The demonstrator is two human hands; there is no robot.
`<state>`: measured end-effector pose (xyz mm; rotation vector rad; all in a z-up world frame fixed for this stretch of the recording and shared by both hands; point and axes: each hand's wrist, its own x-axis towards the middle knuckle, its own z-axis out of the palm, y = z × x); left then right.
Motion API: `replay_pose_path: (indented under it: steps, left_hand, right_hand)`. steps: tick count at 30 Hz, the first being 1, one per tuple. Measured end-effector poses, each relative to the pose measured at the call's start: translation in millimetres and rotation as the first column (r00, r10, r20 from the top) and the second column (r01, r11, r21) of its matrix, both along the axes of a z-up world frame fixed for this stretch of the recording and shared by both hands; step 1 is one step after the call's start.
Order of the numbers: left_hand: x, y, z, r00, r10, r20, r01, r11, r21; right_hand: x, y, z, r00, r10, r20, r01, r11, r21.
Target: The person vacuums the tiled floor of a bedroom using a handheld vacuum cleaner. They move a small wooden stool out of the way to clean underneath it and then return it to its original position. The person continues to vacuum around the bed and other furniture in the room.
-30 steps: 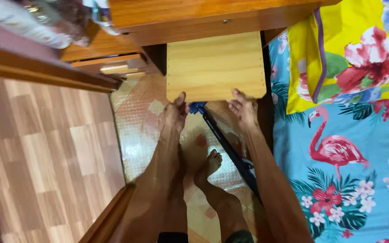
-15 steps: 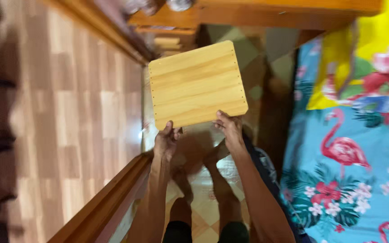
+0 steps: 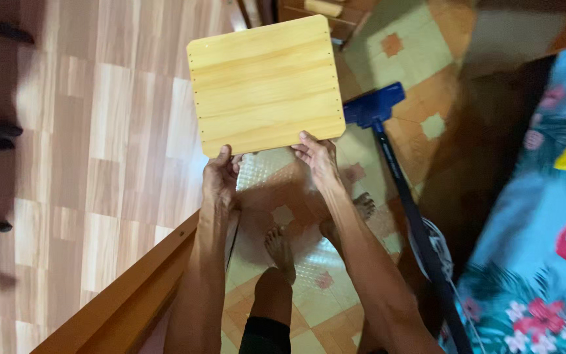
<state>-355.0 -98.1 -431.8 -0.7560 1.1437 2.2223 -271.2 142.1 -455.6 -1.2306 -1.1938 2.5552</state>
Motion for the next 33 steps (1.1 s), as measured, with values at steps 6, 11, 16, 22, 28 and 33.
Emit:
replay_pose_path:
  steps: [6,11,16,22,28,33]
  left_hand:
    - [9.1,-24.4,-84.4,1.000,0.006,0.007,-0.006,0.999,0.048]
    - [18.9,-35.4,-114.3,0.993,0.036,0.116,-0.037,0.999,0.004]
    - [25.1,-28.4,-114.4,0.974,0.122,0.193,-0.120,0.993,-0.023]
    - [65.8,-2.6,-104.5,0.958,0.103,0.269,-0.135,0.986,0.100]
    - [146.7,66.6,-39.1,0.923,-0.234,0.307,0.219,0.972,0.084]
    - [295.4,82.4,113.0,0.762,-0.634,0.133,0.625,0.773,0.108]
  right_hand:
    - [5.4,-13.8,-54.3,0.999,0.007,0.042,-0.003,0.996,-0.090]
    - [18.8,-18.7,-81.8,0.998,0.004,0.058,0.005,0.988,-0.154]
    - [44.6,-38.6,-110.0,0.988,0.017,0.154,0.017,0.976,-0.215]
    - [76.3,-37.0,-115.3,0.997,0.004,0.073,0.020,0.948,-0.318]
    - [142.4,-36.9,-13.9,0.975,0.022,0.219,-0.029,0.999,0.025]
    - [331.9,-29.2,145.9,0.976,0.029,0.215,-0.182,0.643,0.744]
